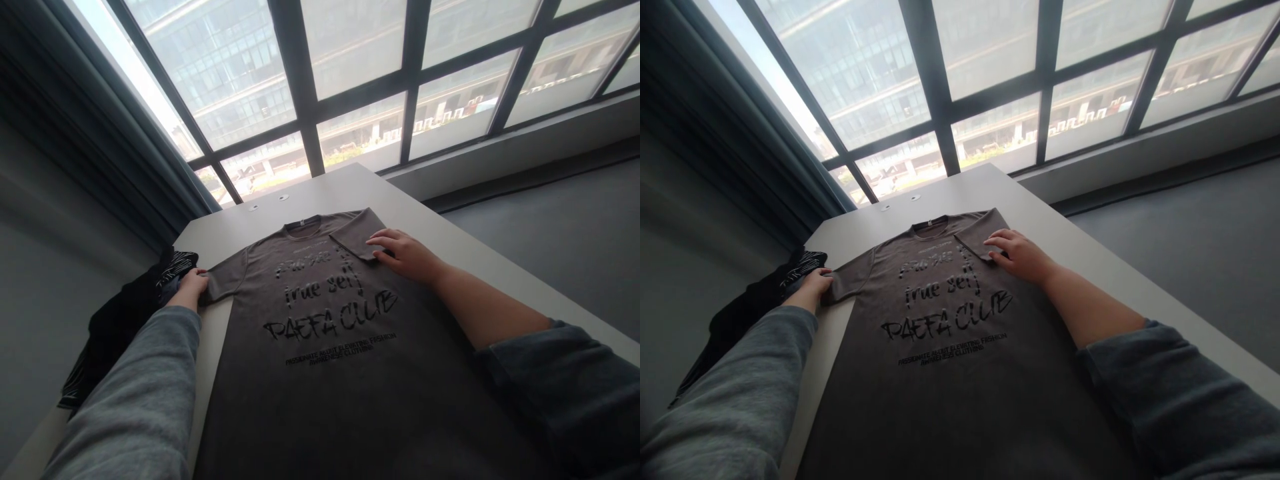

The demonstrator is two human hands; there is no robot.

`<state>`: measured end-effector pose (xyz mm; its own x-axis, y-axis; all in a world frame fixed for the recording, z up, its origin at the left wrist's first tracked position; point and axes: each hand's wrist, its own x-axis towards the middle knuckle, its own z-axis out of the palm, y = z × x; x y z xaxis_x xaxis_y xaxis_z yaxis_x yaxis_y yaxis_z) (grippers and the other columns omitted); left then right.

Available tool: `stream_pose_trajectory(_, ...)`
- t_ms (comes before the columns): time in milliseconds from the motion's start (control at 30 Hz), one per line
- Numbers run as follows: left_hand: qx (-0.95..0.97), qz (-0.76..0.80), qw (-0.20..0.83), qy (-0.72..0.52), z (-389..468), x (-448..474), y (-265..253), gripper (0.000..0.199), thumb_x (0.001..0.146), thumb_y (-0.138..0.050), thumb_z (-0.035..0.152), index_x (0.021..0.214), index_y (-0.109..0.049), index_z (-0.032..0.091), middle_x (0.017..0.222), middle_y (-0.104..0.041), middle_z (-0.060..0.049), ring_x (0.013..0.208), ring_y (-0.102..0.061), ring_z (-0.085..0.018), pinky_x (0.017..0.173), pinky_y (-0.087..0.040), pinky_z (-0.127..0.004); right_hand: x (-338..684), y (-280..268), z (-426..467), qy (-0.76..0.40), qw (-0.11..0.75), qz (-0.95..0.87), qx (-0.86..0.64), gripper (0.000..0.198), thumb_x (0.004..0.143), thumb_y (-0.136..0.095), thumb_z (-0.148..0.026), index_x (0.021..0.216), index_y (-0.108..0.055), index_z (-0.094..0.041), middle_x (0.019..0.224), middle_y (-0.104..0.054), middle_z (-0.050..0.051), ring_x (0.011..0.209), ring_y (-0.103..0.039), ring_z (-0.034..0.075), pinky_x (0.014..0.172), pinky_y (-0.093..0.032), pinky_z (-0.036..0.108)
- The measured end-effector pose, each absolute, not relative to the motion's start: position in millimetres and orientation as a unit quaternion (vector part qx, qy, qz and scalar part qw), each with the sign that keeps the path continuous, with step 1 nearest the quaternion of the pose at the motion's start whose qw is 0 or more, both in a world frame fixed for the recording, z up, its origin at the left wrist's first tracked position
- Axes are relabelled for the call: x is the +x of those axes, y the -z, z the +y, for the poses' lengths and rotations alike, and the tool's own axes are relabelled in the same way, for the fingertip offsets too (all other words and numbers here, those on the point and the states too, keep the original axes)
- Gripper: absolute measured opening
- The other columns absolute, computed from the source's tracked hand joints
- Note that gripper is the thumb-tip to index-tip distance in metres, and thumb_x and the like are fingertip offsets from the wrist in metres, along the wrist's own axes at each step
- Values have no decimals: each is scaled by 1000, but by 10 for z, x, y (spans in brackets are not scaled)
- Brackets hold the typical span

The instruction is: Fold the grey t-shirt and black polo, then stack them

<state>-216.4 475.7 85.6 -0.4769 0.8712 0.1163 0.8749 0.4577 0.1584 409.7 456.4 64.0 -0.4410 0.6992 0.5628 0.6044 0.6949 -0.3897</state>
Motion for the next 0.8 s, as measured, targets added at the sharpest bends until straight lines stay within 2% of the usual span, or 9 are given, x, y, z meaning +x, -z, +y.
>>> stream_pose_trajectory(67,-507,-857,-9,91,4779,-2134,-886,35,88,-67,20,121,-75,12,92,-79,-12,77,-73,-26,72,-57,-33,4096,-652,4559,-80,358,-846,-388,39,101,-57,-42,130,-77,-28,130,-71,12,121,-66,35,113,-53,56)
stream_pose_trajectory(133,-520,-850,-11,86,4825,-2087,-945,36,87,-64,19,121,-76,14,96,-79,-12,82,-73,-26,77,-58,-34,4094,-662,4556,-83,358,-845,-390,38,100,-57,-42,129,-78,-29,129,-72,11,121,-66,34,113,-52,56)
stream_pose_trajectory(267,-576,-812,30,91,4930,-1928,-1113,40,87,-60,17,122,-77,15,128,-74,-15,119,-68,-29,107,-52,-35,4094,-667,4557,-76,358,-847,-386,34,101,-56,-39,122,-80,-27,127,-72,11,119,-67,33,112,-53,54)
stream_pose_trajectory(367,-616,-780,57,97,4969,-1740,-1212,42,92,-54,19,129,-75,17,146,-64,-14,130,-62,-29,118,-46,-36,4099,-659,4565,-70,356,-849,-384,32,100,-56,-37,116,-81,-26,124,-73,11,118,-68,32,112,-53,53)
stream_pose_trajectory(533,-680,-725,84,75,4933,-1247,-1292,42,98,-54,27,136,-72,25,157,-54,-9,124,-66,-29,112,-52,-39,4110,-642,4576,-69,361,-847,-383,29,99,-58,-35,113,-82,-25,122,-74,11,116,-69,31,111,-54,52)
stream_pose_trajectory(667,-721,-684,104,22,4863,-777,-1281,47,99,-53,31,143,-68,25,158,-53,-9,121,-69,-30,106,-56,-40,4114,-638,4578,-68,358,-849,-383,29,99,-58,-33,113,-81,-25,122,-74,11,116,-69,32,111,-54,52)
stream_pose_trajectory(800,-741,-666,74,-39,4816,-435,-1141,50,98,-54,30,146,-67,24,163,-49,-10,126,-67,-33,104,-56,-42,4118,-637,4584,-68,347,-852,-385,29,98,-58,-33,113,-81,-25,123,-74,11,117,-69,31,111,-54,52)
